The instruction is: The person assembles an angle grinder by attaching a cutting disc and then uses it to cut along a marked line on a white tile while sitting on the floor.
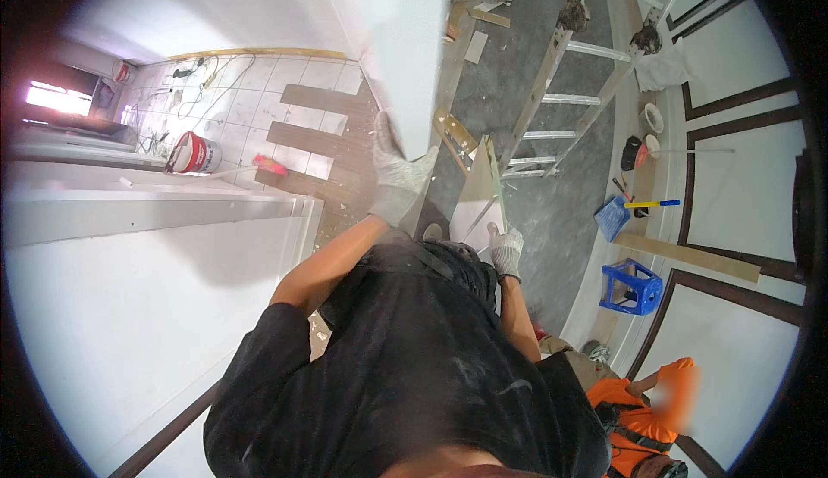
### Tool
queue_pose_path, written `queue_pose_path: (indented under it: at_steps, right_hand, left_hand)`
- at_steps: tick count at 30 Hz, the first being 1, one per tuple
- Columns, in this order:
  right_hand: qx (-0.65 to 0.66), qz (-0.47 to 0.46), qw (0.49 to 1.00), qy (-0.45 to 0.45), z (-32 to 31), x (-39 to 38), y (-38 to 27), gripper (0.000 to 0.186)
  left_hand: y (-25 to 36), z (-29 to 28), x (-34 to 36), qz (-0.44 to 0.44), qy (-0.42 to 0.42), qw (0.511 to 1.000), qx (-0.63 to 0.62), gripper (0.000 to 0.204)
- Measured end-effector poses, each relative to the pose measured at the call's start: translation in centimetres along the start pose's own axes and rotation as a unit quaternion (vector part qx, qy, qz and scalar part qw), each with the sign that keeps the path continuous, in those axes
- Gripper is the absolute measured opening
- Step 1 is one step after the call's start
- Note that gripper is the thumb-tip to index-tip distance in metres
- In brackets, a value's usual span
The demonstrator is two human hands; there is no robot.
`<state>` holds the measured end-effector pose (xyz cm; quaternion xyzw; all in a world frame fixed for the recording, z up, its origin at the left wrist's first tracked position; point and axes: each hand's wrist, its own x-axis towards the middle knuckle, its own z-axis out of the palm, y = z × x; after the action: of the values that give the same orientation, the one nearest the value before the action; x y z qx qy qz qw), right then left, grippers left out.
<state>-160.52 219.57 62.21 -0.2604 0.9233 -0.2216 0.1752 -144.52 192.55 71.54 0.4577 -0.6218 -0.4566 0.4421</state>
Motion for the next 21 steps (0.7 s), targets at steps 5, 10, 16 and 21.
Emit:
queue_pose_path:
  at_steps: [5, 10, 16, 21]
  right_hand:
    - [0.014, 0.030, 0.999, 0.012, -0.4, -1.2, 0.5, 0.051]
    - [0.085, 0.084, 0.992, -0.026, -1.9, -2.5, 1.6, 0.044]
    - [0.020, 0.075, 0.997, -0.012, -2.7, -3.4, 2.6, 0.046]
    - [0.027, 0.104, 0.993, -0.056, -3.0, -3.9, 2.7, 0.062]
  left_hand:
    - [3.8, 5.7, 1.3, 0.038, 0.029, 0.995, 0.091, 0.127]
    - [4.4, 10.1, 2.3, 0.079, 0.043, 0.987, 0.137, 0.123]
    - [4.5, 13.1, 3.1, 0.059, 0.019, 0.988, 0.144, 0.134]
    - [4.7, 14.5, 3.6, 0.071, 0.009, 0.987, 0.142, 0.140]
